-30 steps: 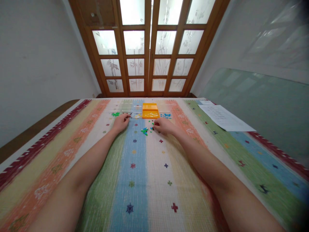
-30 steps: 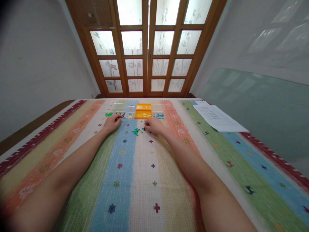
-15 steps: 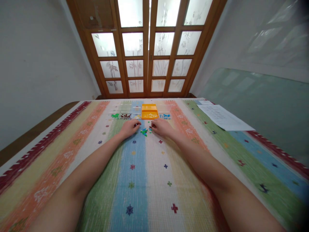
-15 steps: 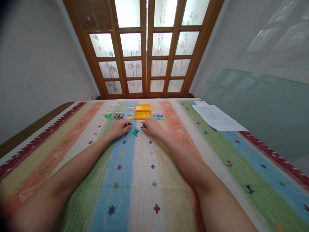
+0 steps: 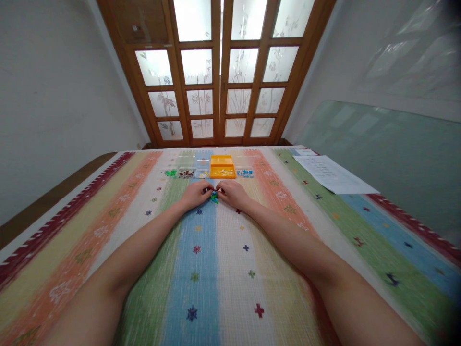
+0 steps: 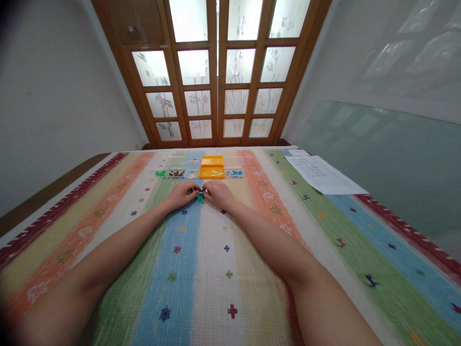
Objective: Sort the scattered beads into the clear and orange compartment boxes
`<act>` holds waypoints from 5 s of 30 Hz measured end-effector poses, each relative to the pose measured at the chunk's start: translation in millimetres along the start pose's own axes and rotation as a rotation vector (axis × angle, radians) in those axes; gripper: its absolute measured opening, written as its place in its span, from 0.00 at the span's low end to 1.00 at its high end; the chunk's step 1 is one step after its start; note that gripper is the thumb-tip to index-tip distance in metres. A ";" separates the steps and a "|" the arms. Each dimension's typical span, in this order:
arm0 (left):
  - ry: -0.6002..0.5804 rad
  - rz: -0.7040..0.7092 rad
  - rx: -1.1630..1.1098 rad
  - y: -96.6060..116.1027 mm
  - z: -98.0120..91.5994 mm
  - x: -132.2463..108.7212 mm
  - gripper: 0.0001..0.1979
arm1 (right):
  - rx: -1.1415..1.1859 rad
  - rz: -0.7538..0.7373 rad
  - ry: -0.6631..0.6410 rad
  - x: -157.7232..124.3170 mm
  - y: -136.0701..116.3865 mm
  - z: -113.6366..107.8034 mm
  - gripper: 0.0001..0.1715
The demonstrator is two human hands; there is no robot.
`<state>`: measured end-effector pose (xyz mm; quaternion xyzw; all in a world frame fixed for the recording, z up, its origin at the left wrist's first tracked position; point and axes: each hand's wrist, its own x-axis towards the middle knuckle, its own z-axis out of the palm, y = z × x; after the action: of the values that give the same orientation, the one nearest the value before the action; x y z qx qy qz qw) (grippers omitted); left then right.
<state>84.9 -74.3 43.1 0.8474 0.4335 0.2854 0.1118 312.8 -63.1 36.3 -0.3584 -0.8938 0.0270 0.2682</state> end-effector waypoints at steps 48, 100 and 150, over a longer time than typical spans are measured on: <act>0.168 -0.647 0.414 -106.0 -41.3 43.6 0.18 | 0.123 0.067 0.070 -3.9 10.4 8.8 0.09; 0.008 -0.031 0.215 -29.3 -2.7 53.1 0.10 | 0.189 0.304 0.277 3.3 27.2 15.4 0.10; -0.341 -0.073 0.255 19.8 11.6 40.8 0.11 | 0.456 0.602 0.374 2.5 57.6 14.4 0.14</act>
<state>123.7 -52.9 58.1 0.8745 0.4712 0.0766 0.0858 340.2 -16.7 11.3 -0.5338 -0.6563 0.2356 0.4785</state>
